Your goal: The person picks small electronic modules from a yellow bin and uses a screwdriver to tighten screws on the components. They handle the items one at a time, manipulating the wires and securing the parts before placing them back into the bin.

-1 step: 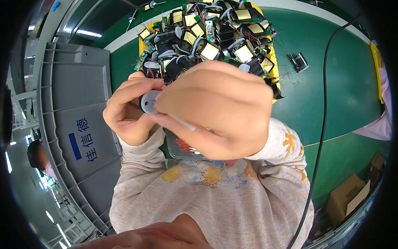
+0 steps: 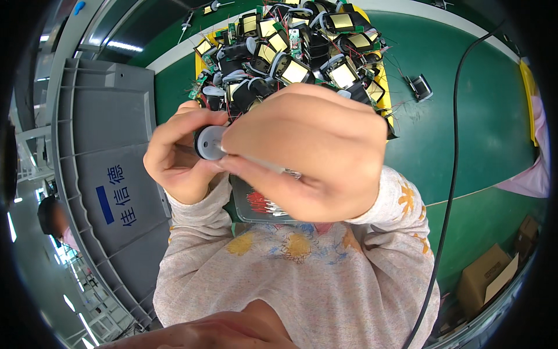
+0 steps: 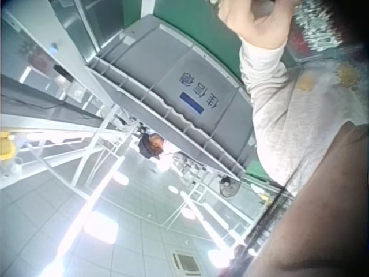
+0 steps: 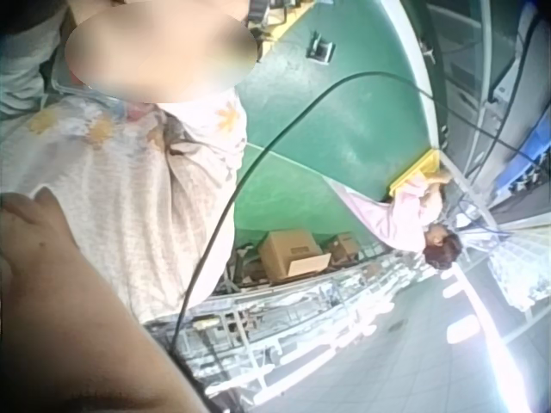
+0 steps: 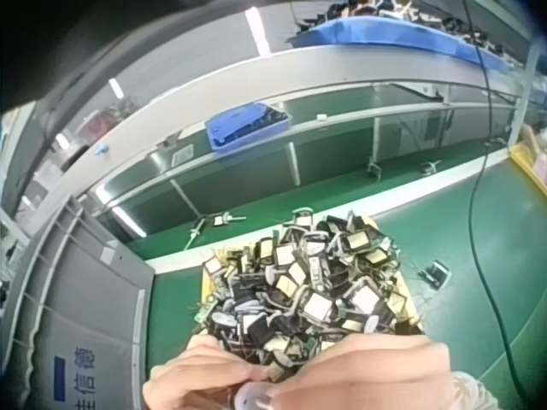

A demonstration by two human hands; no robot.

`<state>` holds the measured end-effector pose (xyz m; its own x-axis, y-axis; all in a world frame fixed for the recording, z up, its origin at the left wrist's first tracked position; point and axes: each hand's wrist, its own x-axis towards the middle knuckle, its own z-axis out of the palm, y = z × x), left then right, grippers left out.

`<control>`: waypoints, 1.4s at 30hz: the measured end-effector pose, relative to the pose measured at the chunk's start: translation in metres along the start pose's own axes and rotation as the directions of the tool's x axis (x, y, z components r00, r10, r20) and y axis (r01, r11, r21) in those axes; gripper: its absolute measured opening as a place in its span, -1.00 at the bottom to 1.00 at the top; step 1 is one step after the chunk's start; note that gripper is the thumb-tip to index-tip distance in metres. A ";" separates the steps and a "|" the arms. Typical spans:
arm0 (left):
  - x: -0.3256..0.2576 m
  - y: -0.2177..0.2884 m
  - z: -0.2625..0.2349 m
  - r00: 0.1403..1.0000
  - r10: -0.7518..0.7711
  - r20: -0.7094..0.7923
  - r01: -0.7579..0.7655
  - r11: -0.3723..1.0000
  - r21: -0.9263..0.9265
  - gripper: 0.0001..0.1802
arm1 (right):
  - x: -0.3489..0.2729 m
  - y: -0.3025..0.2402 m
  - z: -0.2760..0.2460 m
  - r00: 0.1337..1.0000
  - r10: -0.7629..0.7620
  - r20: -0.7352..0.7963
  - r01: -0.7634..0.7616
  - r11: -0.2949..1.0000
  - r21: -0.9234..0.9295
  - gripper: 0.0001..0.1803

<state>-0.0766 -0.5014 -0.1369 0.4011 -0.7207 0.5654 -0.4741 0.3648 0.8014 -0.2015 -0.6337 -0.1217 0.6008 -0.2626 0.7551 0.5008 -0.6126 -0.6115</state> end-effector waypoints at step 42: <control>0.009 -0.017 -0.010 0.874 -0.476 -0.099 0.278 0.657 -0.701 -0.63 | 0.039 0.017 0.001 0.858 0.506 0.089 -0.513 0.831 0.213 -0.66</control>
<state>-0.0569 -0.5085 -0.1438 0.6540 -0.7448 0.1325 0.3494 0.4528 0.8203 -0.1686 -0.6533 -0.1030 0.8246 -0.4688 0.3167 0.2410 -0.2154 -0.9463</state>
